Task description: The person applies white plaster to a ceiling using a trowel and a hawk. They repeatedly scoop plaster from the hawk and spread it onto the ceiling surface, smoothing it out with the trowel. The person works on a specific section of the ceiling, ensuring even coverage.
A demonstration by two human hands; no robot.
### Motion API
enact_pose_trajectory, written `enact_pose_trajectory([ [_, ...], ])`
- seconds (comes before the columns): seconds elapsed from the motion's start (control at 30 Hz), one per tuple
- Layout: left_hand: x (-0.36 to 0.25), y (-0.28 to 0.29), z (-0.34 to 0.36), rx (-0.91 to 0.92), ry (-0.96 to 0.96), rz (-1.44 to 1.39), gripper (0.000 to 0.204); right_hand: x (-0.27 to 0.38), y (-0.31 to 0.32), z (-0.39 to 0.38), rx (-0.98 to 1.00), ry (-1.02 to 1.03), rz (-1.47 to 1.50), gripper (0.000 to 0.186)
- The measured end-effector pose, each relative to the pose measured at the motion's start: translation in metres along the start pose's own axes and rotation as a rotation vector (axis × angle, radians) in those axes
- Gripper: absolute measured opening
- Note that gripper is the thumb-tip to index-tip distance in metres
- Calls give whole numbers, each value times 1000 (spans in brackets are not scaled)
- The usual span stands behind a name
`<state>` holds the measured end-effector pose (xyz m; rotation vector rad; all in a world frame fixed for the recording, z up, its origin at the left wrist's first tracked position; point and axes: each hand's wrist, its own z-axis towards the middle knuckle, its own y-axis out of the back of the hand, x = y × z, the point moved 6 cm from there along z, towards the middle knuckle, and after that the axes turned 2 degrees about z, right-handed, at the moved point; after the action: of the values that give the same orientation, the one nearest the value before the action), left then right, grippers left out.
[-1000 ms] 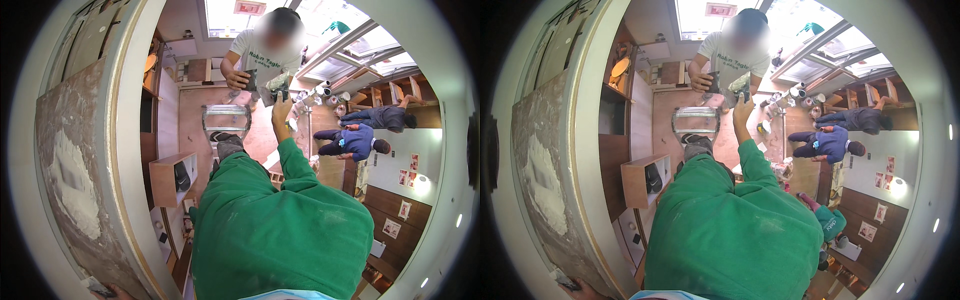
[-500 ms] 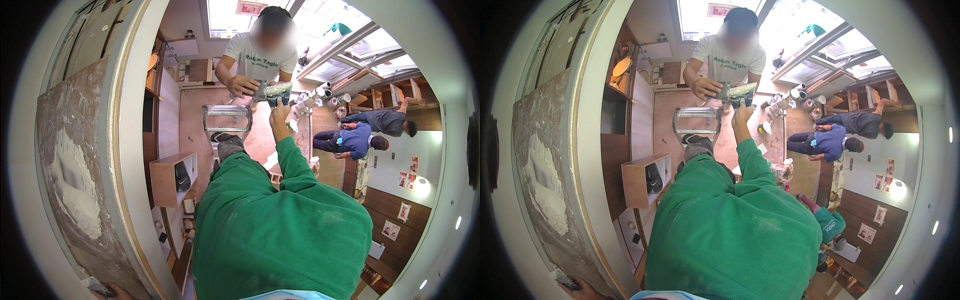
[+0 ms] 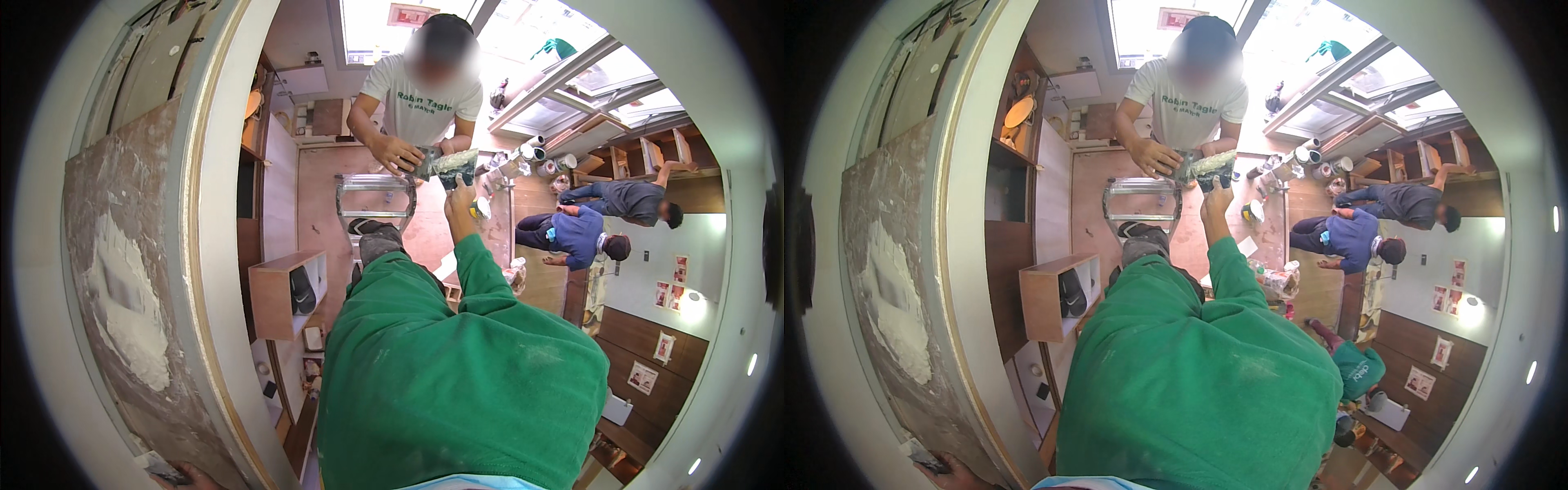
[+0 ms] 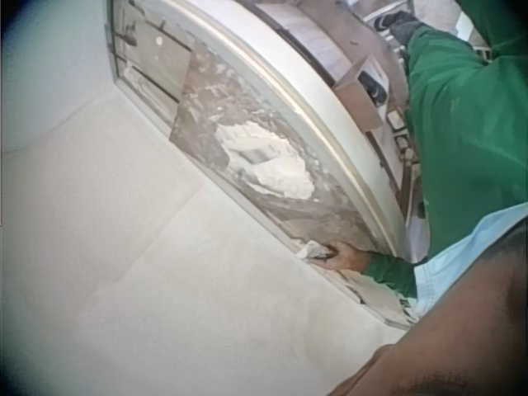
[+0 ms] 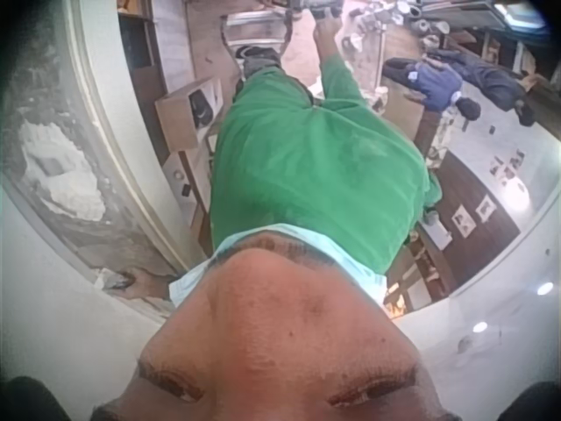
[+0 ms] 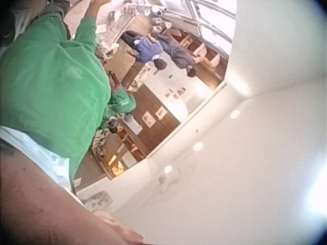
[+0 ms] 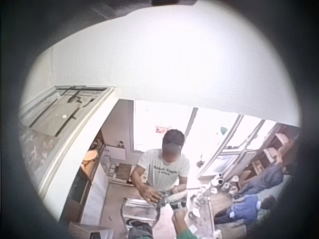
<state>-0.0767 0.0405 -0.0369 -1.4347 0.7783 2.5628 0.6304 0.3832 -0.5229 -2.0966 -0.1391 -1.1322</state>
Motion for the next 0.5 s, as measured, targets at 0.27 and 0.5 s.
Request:
enact_pose_trajectory([
  [0.27, -12, -9, -5, -7, 30, -25, 66, 25, -3, 4, 29, -64, 13, 29],
  [0.5, -32, -23, -18, 4, -174, 482, 67, 90, -116, -38, 390, -154, 260, 32],
])
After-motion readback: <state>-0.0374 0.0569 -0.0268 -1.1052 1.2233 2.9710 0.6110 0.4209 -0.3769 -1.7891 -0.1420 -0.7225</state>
